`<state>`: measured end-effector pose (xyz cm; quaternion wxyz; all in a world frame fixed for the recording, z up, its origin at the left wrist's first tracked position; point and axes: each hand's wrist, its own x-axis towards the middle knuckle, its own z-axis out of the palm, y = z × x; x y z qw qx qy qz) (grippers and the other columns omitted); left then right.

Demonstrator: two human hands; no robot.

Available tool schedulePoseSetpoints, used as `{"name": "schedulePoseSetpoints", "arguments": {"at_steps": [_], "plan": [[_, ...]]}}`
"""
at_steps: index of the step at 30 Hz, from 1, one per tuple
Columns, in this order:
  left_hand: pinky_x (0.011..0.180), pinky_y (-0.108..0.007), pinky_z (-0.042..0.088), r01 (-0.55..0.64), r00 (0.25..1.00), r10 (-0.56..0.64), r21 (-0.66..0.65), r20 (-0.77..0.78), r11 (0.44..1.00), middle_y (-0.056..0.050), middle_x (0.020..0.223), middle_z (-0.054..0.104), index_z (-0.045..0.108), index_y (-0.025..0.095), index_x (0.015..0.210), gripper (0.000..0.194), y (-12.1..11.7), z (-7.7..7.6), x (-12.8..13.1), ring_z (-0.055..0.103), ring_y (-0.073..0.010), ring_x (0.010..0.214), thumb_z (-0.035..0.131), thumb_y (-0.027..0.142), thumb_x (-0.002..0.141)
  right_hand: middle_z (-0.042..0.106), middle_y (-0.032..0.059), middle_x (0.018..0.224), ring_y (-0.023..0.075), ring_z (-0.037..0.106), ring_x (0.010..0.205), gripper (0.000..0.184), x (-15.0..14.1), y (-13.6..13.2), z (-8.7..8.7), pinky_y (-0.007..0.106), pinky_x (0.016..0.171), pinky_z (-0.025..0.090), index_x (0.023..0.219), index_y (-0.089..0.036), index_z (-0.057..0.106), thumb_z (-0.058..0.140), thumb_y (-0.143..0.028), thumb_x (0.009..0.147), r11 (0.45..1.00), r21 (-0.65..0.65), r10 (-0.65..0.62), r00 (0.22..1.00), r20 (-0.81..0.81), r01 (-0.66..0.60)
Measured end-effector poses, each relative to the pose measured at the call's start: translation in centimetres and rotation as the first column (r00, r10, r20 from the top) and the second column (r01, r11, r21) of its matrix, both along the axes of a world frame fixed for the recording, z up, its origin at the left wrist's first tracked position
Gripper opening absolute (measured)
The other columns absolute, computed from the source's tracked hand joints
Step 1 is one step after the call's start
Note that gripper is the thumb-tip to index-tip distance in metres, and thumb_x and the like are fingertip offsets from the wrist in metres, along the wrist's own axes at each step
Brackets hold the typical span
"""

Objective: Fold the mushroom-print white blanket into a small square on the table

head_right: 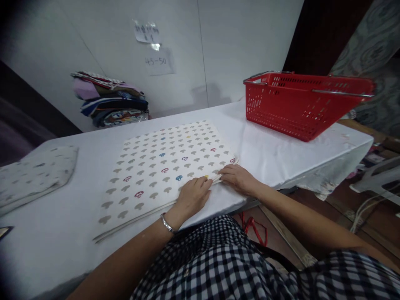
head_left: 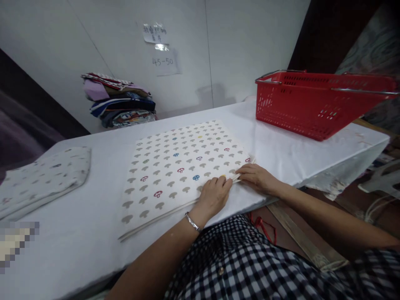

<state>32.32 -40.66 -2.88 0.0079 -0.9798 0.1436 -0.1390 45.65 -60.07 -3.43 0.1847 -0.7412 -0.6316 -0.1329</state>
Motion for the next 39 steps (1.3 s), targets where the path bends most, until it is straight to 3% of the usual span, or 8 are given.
{"name": "schedulePoseSetpoints", "arguments": {"at_steps": [6,10,14,24,27,30,32,39], "plan": [[0.065,-0.030,0.043,-0.009,1.000,0.009,0.026,0.013,1.000,-0.006,0.103,0.054,0.052,0.020,0.098,0.017,0.0,-0.4,0.2,0.052,-0.0164,0.080,0.041,0.010,0.089,0.063,0.0050,0.115,0.0196,0.054,0.105,0.025,-0.2,0.1,0.6,0.042,0.089,0.047,0.101,-0.023,0.066,0.042,-0.022,0.094,1.000,-0.021,-0.011,0.999,-0.034,0.010],[0.065,-0.031,0.043,-0.039,0.999,0.039,-0.007,0.003,0.999,-0.005,0.100,0.055,0.051,0.020,0.099,0.009,0.0,-0.1,0.3,0.053,-0.0180,0.083,0.046,0.023,0.091,0.062,0.0046,0.117,0.0198,0.054,0.106,0.024,-0.1,0.1,0.5,0.043,0.091,0.046,0.102,-0.023,0.066,0.043,-0.022,0.094,0.999,-0.035,0.001,1.000,-0.031,-0.002],[0.070,-0.032,0.043,-0.095,0.995,0.094,-0.051,-0.025,0.994,-0.004,0.096,0.057,0.049,0.019,0.103,0.023,-0.1,0.0,0.8,0.053,-0.0198,0.089,0.056,0.034,0.087,0.063,0.0073,0.116,0.0209,0.054,0.106,0.024,-0.1,0.0,0.4,0.043,0.089,0.046,0.100,-0.021,0.066,0.043,-0.022,0.093,1.000,-0.024,0.000,1.000,-0.028,0.000],[0.068,-0.034,0.041,-0.024,0.999,0.022,0.083,0.029,0.996,-0.005,0.091,0.057,0.052,0.017,0.094,0.006,-0.3,-0.9,1.4,0.051,-0.0211,0.086,0.049,0.016,0.089,0.064,0.0054,0.113,0.0199,0.057,0.095,0.021,-0.4,0.0,0.2,0.037,0.078,0.044,0.094,-0.022,0.065,0.044,-0.023,0.094,0.997,-0.059,-0.043,0.997,0.061,0.047],[0.068,-0.033,0.041,-0.009,1.000,0.007,0.092,0.019,0.996,-0.004,0.089,0.056,0.053,0.017,0.092,0.006,-0.2,-1.1,1.5,0.050,-0.0207,0.085,0.051,0.014,0.088,0.066,0.0055,0.108,0.0190,0.058,0.093,0.022,-0.5,0.1,0.0,0.039,0.082,0.041,0.096,-0.021,0.063,0.042,-0.019,0.094,0.999,-0.045,-0.008,0.994,0.104,0.013],[0.069,-0.033,0.041,0.005,1.000,-0.006,0.085,0.021,0.996,-0.004,0.089,0.056,0.053,0.017,0.091,0.005,0.0,-1.3,1.5,0.050,-0.0201,0.084,0.049,0.015,0.089,0.068,0.0065,0.096,0.0178,0.060,0.089,0.021,-0.2,-0.1,-0.3,0.041,0.091,0.038,0.100,-0.018,0.061,0.042,-0.016,0.092,0.998,-0.008,-0.058,0.993,0.099,0.059],[0.069,-0.033,0.041,0.004,1.000,-0.005,0.078,0.013,0.997,-0.004,0.089,0.057,0.054,0.018,0.090,0.008,0.0,-1.3,1.6,0.050,-0.0197,0.084,0.047,0.016,0.090,0.068,0.0070,0.095,0.0182,0.060,0.092,0.021,0.2,-0.5,-0.3,0.042,0.095,0.037,0.104,-0.018,0.061,0.043,-0.015,0.092,0.996,-0.019,-0.081,0.991,0.103,0.083],[0.071,-0.034,0.041,-0.026,0.998,0.030,0.067,-0.063,0.997,-0.005,0.092,0.057,0.056,0.016,0.093,0.013,-0.3,-0.8,1.5,0.051,-0.0211,0.089,0.045,0.011,0.089,0.061,0.0048,0.123,0.0204,0.047,0.122,0.033,2.7,-3.2,-0.8,0.046,0.101,0.035,0.122,-0.025,0.055,0.044,-0.016,0.092,0.988,-0.071,-0.133,0.986,0.097,0.140]]}}
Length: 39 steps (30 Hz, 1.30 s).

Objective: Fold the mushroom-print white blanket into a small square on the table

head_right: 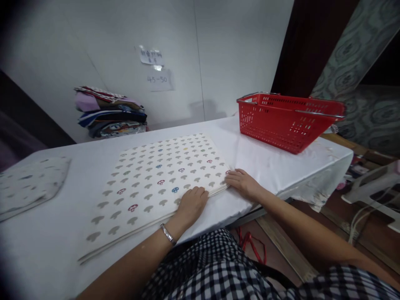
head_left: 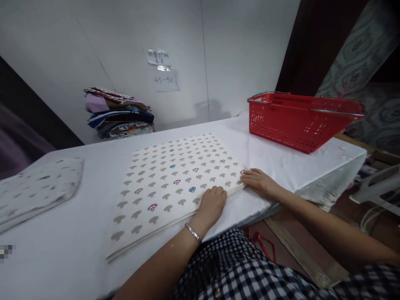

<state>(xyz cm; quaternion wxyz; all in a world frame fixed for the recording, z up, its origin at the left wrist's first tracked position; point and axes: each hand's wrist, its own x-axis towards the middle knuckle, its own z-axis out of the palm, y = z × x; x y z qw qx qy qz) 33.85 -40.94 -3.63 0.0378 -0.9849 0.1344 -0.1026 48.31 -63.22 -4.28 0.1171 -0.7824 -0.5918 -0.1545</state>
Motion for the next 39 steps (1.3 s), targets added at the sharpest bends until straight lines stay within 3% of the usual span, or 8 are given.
{"name": "schedulePoseSetpoints", "arguments": {"at_steps": [3,6,9,11,15,30,35,39], "plan": [[0.071,-0.033,0.041,-0.002,1.000,0.003,-0.015,0.010,1.000,-0.005,0.092,0.057,0.056,0.017,0.093,0.013,0.0,-0.2,0.0,0.051,-0.0209,0.088,0.044,0.012,0.089,0.054,0.0050,0.132,0.0217,0.040,0.129,0.038,1.1,-1.2,-0.5,0.048,0.103,0.036,0.126,-0.026,0.053,0.046,-0.016,0.090,0.995,0.077,-0.056,0.993,-0.102,0.064],[0.071,-0.033,0.041,0.010,0.999,-0.008,-0.037,0.050,0.999,-0.005,0.091,0.057,0.055,0.017,0.091,0.012,0.1,-0.6,0.0,0.050,-0.0203,0.086,0.045,0.012,0.089,0.056,0.0071,0.129,0.0228,0.047,0.123,0.038,1.9,-1.7,-0.3,0.045,0.098,0.043,0.122,-0.023,0.057,0.046,-0.017,0.086,0.922,0.232,-0.205,0.900,-0.384,0.309],[0.071,-0.033,0.041,0.016,0.997,-0.013,-0.045,0.071,0.999,-0.005,0.091,0.056,0.055,0.017,0.091,0.011,0.3,-1.0,0.1,0.050,-0.0202,0.086,0.045,0.013,0.089,0.068,0.0097,0.105,0.0184,0.065,0.087,0.024,2.4,-1.2,0.6,0.031,0.071,0.054,0.104,-0.017,0.062,0.047,-0.024,0.087,0.758,0.143,-0.319,0.553,-0.770,0.637],[0.071,-0.034,0.041,0.019,0.997,-0.015,-0.048,0.078,0.999,-0.006,0.091,0.056,0.055,0.016,0.091,0.010,0.3,-1.1,0.2,0.050,-0.0203,0.086,0.045,0.013,0.089,0.070,0.0093,0.091,0.0131,0.063,0.063,0.021,2.4,-0.4,1.5,0.023,0.051,0.050,0.089,-0.015,0.062,0.048,-0.030,0.089,0.711,-0.014,-0.331,0.317,-0.889,0.703],[0.071,-0.034,0.041,0.027,0.996,-0.021,-0.061,0.091,0.998,-0.006,0.091,0.056,0.055,0.016,0.092,0.010,0.4,-1.2,0.1,0.049,-0.0205,0.085,0.045,0.015,0.090,0.068,0.0069,0.075,0.0091,0.057,0.045,0.030,2.3,1.4,3.0,0.019,0.037,0.040,0.075,-0.014,0.057,0.048,-0.039,0.091,0.700,-0.226,-0.406,0.118,-0.906,0.677],[0.071,-0.034,0.041,0.047,0.992,-0.037,-0.082,0.117,0.996,-0.006,0.090,0.057,0.055,0.017,0.091,0.011,0.3,-1.2,0.1,0.050,-0.0201,0.085,0.044,0.016,0.091,0.061,0.0030,0.054,0.0110,0.057,0.044,0.025,3.2,3.0,3.9,0.019,0.038,0.045,0.067,-0.013,0.058,0.068,-0.031,0.081,0.729,-0.394,-0.380,-0.147,-0.913,0.560],[0.071,-0.033,0.041,0.057,0.993,-0.048,-0.089,0.105,0.994,-0.005,0.090,0.057,0.055,0.017,0.090,0.012,0.3,-1.0,0.0,0.050,-0.0201,0.085,0.043,0.015,0.092,0.060,0.0040,0.050,0.0107,0.055,0.041,0.028,3.3,3.3,4.0,0.019,0.039,0.044,0.066,-0.013,0.057,0.068,-0.035,0.080,0.727,-0.447,-0.425,-0.170,-0.889,0.521],[0.072,-0.034,0.041,0.046,0.996,-0.039,-0.095,0.075,0.994,-0.006,0.091,0.057,0.056,0.016,0.091,0.012,0.3,-0.6,-0.1,0.051,-0.0202,0.087,0.044,0.013,0.090,0.060,0.0017,0.050,0.0095,0.053,0.040,0.028,3.5,3.5,3.8,0.017,0.036,0.038,0.068,-0.015,0.054,0.071,-0.036,0.077,0.715,-0.421,-0.441,-0.108,-0.891,0.558]]}}
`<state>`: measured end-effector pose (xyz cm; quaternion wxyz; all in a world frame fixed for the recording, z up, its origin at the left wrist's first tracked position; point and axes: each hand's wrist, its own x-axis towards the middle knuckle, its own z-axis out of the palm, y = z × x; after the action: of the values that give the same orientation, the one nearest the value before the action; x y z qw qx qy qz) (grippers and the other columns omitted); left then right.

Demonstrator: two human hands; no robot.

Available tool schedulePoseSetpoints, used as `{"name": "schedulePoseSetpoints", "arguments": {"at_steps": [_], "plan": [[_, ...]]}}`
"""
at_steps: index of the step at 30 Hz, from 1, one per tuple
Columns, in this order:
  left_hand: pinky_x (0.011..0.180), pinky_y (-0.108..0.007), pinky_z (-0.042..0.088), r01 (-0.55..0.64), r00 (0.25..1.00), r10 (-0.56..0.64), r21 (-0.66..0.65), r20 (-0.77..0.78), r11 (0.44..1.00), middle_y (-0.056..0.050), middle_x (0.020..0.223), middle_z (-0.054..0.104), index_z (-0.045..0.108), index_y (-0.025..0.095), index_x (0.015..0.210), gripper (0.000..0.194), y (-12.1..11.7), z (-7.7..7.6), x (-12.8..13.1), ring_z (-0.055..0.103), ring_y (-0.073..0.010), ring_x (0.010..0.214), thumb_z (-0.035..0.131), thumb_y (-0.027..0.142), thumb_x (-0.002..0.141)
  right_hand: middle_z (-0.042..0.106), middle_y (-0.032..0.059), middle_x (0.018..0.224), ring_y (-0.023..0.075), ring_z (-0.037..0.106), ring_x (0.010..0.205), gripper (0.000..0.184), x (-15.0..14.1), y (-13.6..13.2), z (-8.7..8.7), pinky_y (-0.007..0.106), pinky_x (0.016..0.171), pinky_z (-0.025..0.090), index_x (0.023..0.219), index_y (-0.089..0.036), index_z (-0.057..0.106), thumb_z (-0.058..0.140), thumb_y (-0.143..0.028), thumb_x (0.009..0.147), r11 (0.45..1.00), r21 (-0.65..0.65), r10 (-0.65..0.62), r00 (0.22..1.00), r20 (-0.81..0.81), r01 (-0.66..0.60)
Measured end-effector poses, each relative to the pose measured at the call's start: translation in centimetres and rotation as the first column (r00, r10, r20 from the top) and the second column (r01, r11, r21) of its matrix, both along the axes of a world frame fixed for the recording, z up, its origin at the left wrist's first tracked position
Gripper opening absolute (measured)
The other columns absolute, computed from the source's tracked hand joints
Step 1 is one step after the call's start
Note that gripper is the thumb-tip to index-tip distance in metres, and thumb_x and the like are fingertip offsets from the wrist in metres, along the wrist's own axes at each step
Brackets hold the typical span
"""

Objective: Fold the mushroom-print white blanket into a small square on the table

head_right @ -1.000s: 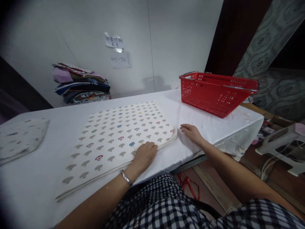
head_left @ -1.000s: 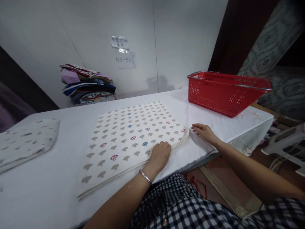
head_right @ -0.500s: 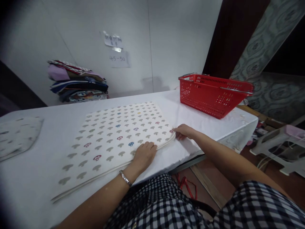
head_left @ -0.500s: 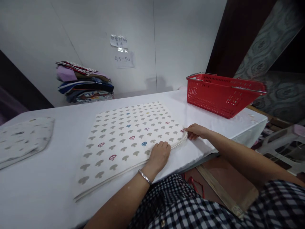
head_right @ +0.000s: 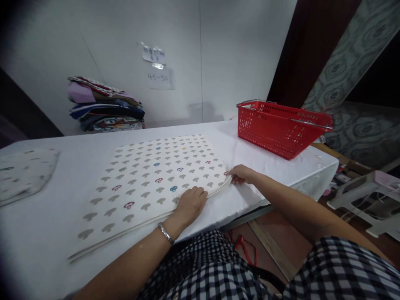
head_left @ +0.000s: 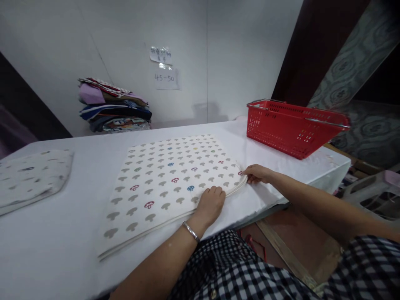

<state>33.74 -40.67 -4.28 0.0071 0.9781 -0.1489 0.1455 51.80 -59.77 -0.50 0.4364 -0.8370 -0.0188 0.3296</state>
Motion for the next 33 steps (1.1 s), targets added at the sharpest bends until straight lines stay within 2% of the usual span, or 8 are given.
{"name": "schedulePoseSetpoints", "arguments": {"at_steps": [7,11,14,17,21,25,29,33], "plan": [[0.075,-0.036,0.044,0.000,0.999,-0.001,-0.044,-0.041,0.999,-0.007,0.094,0.059,0.057,0.016,0.093,0.012,-0.2,0.1,-0.4,0.052,-0.0214,0.090,0.046,0.016,0.090,0.062,0.0017,0.053,0.0122,0.058,0.046,0.031,0.2,-0.3,-1.0,0.020,0.041,0.045,0.070,-0.016,0.052,0.070,-0.041,0.074,1.000,-0.006,0.003,0.993,0.119,-0.002],[0.077,-0.035,0.045,-0.015,0.993,-0.005,-0.165,-0.119,0.986,-0.005,0.097,0.060,0.060,0.018,0.092,0.017,0.5,1.6,-0.5,0.054,-0.0210,0.092,0.054,0.033,0.088,0.062,0.0020,0.055,0.0127,0.058,0.047,0.034,0.0,-0.1,-1.1,0.022,0.043,0.049,0.070,-0.016,0.052,0.072,-0.043,0.072,1.000,-0.009,0.013,0.992,0.126,-0.012],[0.080,-0.033,0.046,-0.043,0.984,-0.001,-0.244,-0.179,0.969,-0.004,0.099,0.063,0.063,0.020,0.095,0.024,2.6,3.4,-0.4,0.056,-0.0193,0.095,0.050,0.040,0.089,0.060,0.0015,0.053,0.0129,0.057,0.045,0.035,-0.1,0.1,-1.2,0.022,0.041,0.047,0.069,-0.017,0.049,0.072,-0.044,0.072,0.998,-0.056,0.039,0.984,0.176,-0.029],[0.098,-0.040,0.039,-0.142,0.983,0.111,-0.221,-0.147,0.965,-0.008,0.125,0.056,0.059,0.020,0.114,0.033,6.1,3.8,-0.5,0.048,-0.0238,0.118,0.051,0.040,0.089,0.058,0.0005,0.050,0.0125,0.054,0.041,0.033,-0.2,0.1,-1.4,0.022,0.038,0.044,0.069,-0.018,0.046,0.067,-0.042,0.076,0.996,-0.080,0.057,0.977,0.204,-0.042],[0.110,-0.052,0.021,-0.342,0.925,0.302,-0.160,-0.233,0.926,-0.011,0.149,0.032,0.044,0.021,0.135,0.054,10.0,1.5,-1.6,0.024,-0.0298,0.138,0.045,0.051,0.089,0.055,0.0009,0.046,0.0125,0.051,0.036,0.029,-0.1,-0.4,-1.9,0.021,0.034,0.039,0.069,-0.019,0.044,0.057,-0.041,0.082,0.988,-0.136,0.096,0.976,0.195,-0.070],[0.113,-0.051,0.015,-0.351,0.918,0.295,-0.200,-0.266,0.915,-0.009,0.152,0.024,0.038,0.023,0.140,0.059,11.0,0.0,-2.4,0.017,-0.0265,0.141,0.029,0.057,0.092,0.049,-0.0008,0.040,0.0118,0.046,0.033,0.033,0.0,-1.0,-2.9,0.020,0.031,0.031,0.065,-0.021,0.041,0.055,-0.046,0.081,0.982,-0.162,0.135,0.964,0.228,-0.099],[0.112,-0.047,0.020,-0.373,0.889,0.271,-0.244,-0.368,0.895,-0.008,0.152,0.025,0.037,0.024,0.140,0.061,12.0,1.7,-2.4,0.020,-0.0242,0.140,0.026,0.059,0.092,0.044,-0.0024,0.040,0.0104,0.039,0.030,0.040,0.6,-1.6,-4.5,0.022,0.030,0.026,0.061,-0.023,0.037,0.055,-0.056,0.075,0.985,-0.144,0.136,0.950,0.280,-0.098],[0.112,-0.052,0.015,-0.533,0.836,0.481,-0.183,-0.264,0.826,-0.009,0.151,0.028,0.040,0.024,0.138,0.059,15.9,2.6,-2.9,0.019,-0.0266,0.140,0.030,0.058,0.091,0.042,0.0008,0.040,0.0117,0.039,0.029,0.044,1.6,-2.3,-6.2,0.025,0.031,0.026,0.055,-0.025,0.033,0.052,-0.060,0.074,0.981,-0.170,0.138,0.953,0.268,-0.094]]}}
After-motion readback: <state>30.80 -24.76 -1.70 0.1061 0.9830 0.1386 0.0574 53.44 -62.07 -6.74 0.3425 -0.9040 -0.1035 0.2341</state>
